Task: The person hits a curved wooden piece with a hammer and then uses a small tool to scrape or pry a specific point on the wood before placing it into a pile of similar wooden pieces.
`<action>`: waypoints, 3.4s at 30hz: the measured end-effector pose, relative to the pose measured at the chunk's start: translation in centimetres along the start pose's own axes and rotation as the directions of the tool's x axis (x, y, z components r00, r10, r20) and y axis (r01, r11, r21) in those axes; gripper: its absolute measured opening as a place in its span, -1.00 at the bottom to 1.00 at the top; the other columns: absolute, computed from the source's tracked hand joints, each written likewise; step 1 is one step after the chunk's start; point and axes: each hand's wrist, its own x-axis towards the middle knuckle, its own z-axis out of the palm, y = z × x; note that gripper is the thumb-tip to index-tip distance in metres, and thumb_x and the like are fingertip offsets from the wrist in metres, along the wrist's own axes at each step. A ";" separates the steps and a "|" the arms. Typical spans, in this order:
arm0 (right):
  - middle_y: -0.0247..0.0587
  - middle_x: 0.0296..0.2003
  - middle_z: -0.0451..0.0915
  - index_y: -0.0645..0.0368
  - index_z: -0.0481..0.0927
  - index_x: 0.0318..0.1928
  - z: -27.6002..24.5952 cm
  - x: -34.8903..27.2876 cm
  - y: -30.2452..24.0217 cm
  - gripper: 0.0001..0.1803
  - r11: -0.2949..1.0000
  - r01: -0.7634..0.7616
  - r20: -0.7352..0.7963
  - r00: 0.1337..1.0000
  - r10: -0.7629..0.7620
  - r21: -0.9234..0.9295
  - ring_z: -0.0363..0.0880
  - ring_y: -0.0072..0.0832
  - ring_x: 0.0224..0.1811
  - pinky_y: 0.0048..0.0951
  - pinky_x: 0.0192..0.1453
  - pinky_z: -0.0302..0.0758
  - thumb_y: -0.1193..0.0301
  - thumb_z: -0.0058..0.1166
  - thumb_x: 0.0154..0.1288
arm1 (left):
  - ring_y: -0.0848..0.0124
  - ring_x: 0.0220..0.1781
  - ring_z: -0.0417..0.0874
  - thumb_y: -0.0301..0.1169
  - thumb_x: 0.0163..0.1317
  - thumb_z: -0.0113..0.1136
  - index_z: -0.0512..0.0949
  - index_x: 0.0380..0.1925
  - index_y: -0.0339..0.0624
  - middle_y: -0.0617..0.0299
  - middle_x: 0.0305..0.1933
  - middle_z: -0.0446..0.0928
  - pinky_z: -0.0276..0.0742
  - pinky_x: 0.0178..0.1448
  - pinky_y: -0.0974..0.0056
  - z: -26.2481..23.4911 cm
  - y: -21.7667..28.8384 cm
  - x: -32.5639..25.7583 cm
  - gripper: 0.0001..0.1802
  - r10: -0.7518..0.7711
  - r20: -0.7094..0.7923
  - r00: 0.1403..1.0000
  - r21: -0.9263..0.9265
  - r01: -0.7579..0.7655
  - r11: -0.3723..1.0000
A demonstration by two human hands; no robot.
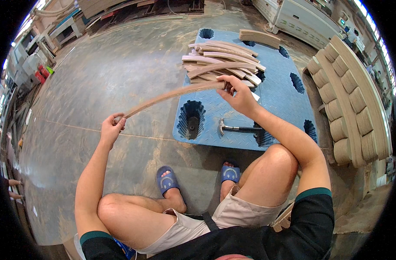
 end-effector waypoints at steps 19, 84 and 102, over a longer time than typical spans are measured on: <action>0.01 -0.02 0.79 0.26 0.76 0.16 3.9 1.8 -0.9 -0.79 0.889 0.455 0.148 0.883 -0.445 -0.045 0.81 -0.11 0.05 -0.17 0.16 0.73 0.60 0.16 0.66 | -0.04 0.79 0.37 -0.06 0.09 0.83 0.15 0.83 0.16 0.02 0.77 0.39 0.35 0.78 -0.10 8.6 1.5 0.3 0.37 0.201 0.704 0.681 0.232 -0.487 0.842; -0.29 -0.17 0.61 0.14 0.32 0.73 8.6 -0.9 -1.2 -0.22 0.844 -0.468 0.646 0.735 0.206 0.263 0.62 -0.53 -0.25 -0.41 -0.14 0.66 0.56 0.17 0.56 | 0.03 0.12 0.87 -0.02 0.22 0.57 0.79 0.27 0.21 0.19 0.14 0.85 0.77 0.22 -0.10 -24.5 8.2 -38.6 -0.41 0.332 -0.809 0.485 0.582 0.738 0.340; -0.14 -0.07 0.72 0.17 0.44 0.65 8.1 0.4 -6.0 -0.33 0.918 -0.365 0.701 0.695 0.158 0.155 0.72 -0.42 -0.10 -0.31 0.05 0.69 0.45 0.27 0.63 | 0.30 0.19 0.77 -0.35 0.16 0.60 0.82 0.25 0.27 0.46 0.11 0.79 0.81 0.18 0.07 -13.3 10.9 -24.2 -0.41 0.473 -0.164 0.866 0.959 0.028 0.281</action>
